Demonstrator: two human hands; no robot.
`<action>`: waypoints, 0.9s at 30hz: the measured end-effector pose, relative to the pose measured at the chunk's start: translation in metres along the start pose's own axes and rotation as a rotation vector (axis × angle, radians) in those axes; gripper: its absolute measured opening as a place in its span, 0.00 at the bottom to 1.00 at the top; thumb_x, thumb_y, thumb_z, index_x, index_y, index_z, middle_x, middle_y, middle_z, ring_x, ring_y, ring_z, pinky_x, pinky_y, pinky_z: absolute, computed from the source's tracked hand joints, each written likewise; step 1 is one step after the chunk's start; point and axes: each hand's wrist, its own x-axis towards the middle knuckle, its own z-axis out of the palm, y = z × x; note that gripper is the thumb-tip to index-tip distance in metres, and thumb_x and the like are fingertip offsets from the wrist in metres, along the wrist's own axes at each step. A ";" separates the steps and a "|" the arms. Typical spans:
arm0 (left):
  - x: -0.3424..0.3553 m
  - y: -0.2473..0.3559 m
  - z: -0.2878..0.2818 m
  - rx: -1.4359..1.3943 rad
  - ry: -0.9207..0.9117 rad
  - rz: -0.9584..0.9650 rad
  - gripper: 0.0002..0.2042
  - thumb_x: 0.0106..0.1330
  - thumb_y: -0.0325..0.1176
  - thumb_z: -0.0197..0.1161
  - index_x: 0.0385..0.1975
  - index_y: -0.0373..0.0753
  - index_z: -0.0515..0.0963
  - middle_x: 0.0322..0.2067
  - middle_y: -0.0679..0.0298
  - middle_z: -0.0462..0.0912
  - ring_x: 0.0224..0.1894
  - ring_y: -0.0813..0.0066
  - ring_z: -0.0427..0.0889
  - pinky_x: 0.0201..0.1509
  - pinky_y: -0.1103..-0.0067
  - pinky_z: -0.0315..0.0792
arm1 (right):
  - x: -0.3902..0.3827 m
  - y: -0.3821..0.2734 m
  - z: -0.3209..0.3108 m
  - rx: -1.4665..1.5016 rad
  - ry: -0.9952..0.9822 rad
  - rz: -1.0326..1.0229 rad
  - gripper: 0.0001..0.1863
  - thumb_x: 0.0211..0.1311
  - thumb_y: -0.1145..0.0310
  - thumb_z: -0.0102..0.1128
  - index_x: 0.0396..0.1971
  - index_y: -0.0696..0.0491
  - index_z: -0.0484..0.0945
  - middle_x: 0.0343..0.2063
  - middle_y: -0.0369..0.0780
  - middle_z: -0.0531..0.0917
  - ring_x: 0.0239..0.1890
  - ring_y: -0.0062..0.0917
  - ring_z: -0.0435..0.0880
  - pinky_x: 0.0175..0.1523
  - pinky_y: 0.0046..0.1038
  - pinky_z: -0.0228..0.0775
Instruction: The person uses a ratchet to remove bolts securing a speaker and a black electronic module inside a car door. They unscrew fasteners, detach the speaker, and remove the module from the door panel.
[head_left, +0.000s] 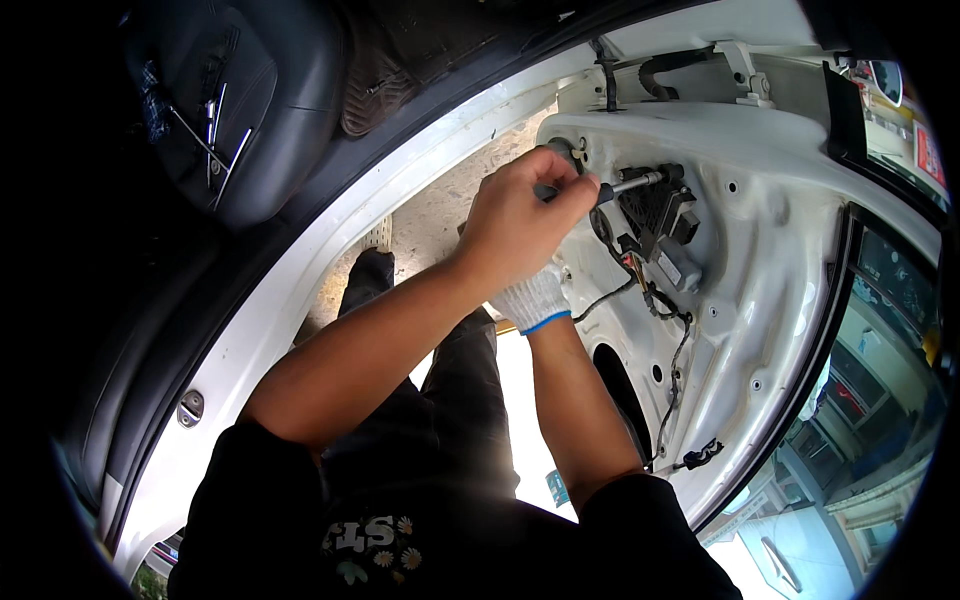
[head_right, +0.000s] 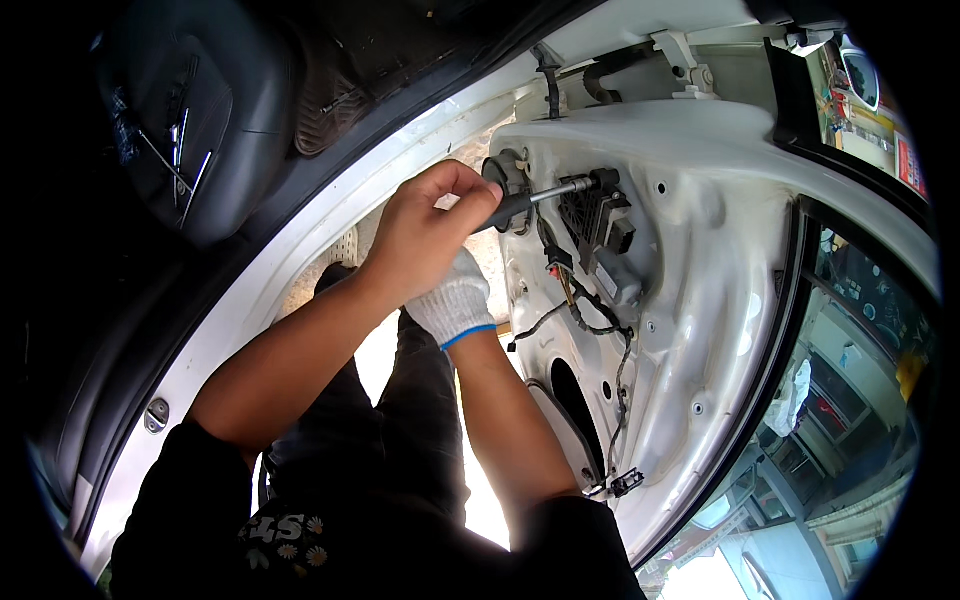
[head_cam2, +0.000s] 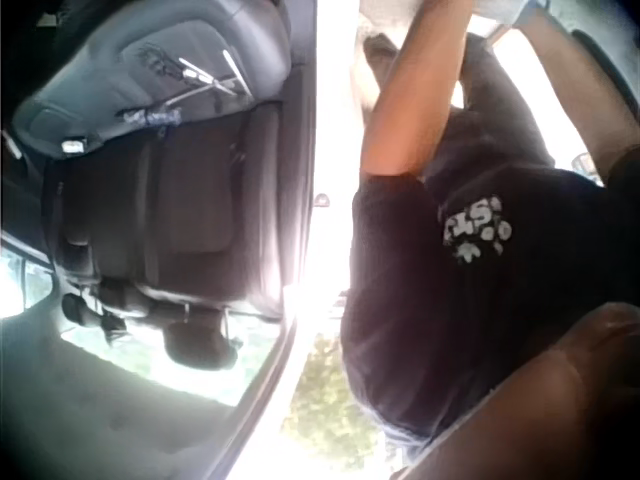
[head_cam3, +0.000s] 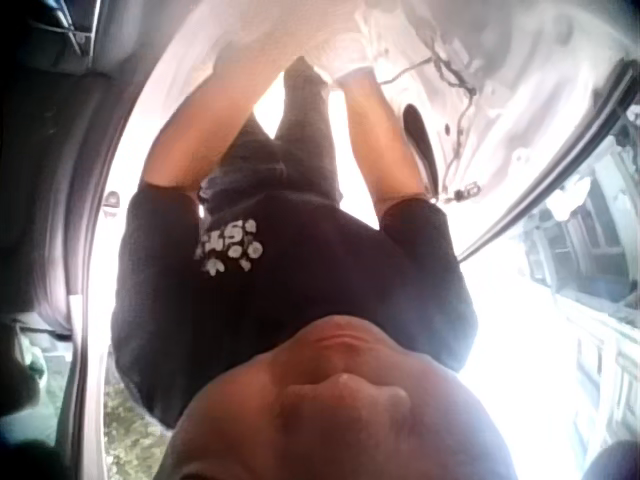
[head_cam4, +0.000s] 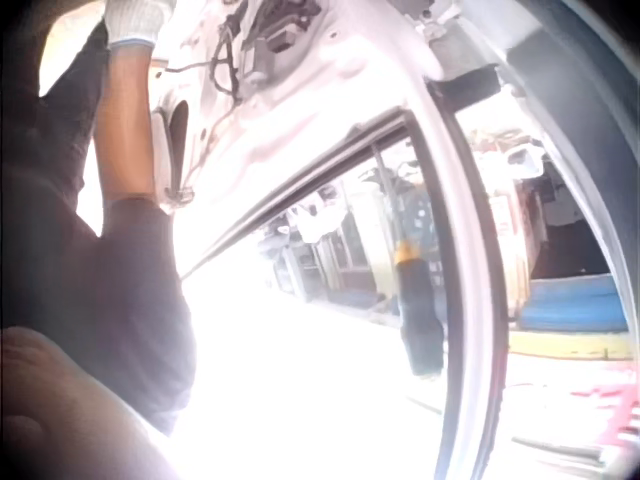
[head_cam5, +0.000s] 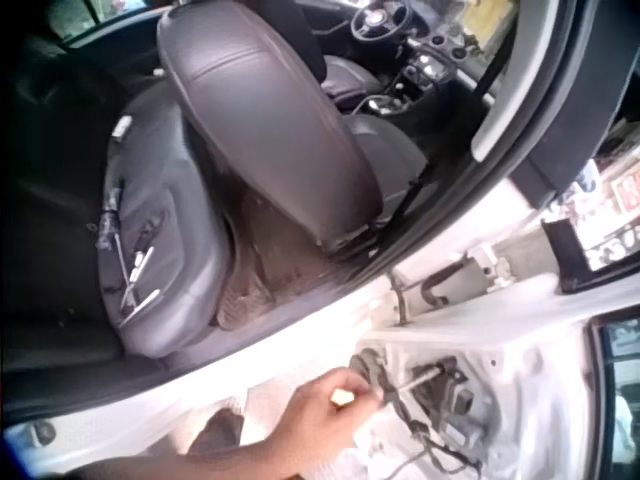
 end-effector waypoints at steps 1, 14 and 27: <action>-0.008 0.002 0.004 0.222 0.074 0.280 0.11 0.59 0.36 0.64 0.35 0.35 0.76 0.32 0.62 0.81 0.33 0.70 0.82 0.36 0.77 0.74 | 0.020 0.064 0.047 0.438 0.144 -0.100 0.09 0.58 0.64 0.59 0.32 0.55 0.76 0.28 0.46 0.81 0.34 0.36 0.81 0.39 0.34 0.72; 0.006 -0.007 -0.014 -0.851 0.039 -0.673 0.19 0.64 0.49 0.54 0.38 0.36 0.73 0.26 0.65 0.74 0.13 0.85 0.58 0.14 0.84 0.54 | -0.038 -0.094 -0.074 -0.277 -0.186 0.251 0.16 0.57 0.61 0.58 0.36 0.60 0.75 0.27 0.51 0.82 0.34 0.44 0.83 0.40 0.39 0.75; 0.027 -0.015 -0.029 -1.163 -0.098 -0.897 0.19 0.66 0.44 0.54 0.43 0.33 0.72 0.33 0.55 0.82 0.13 0.86 0.61 0.13 0.86 0.56 | -0.056 -0.107 -0.095 0.192 -0.329 0.405 0.21 0.57 0.57 0.62 0.41 0.59 0.78 0.17 0.42 0.80 0.21 0.26 0.81 0.30 0.28 0.72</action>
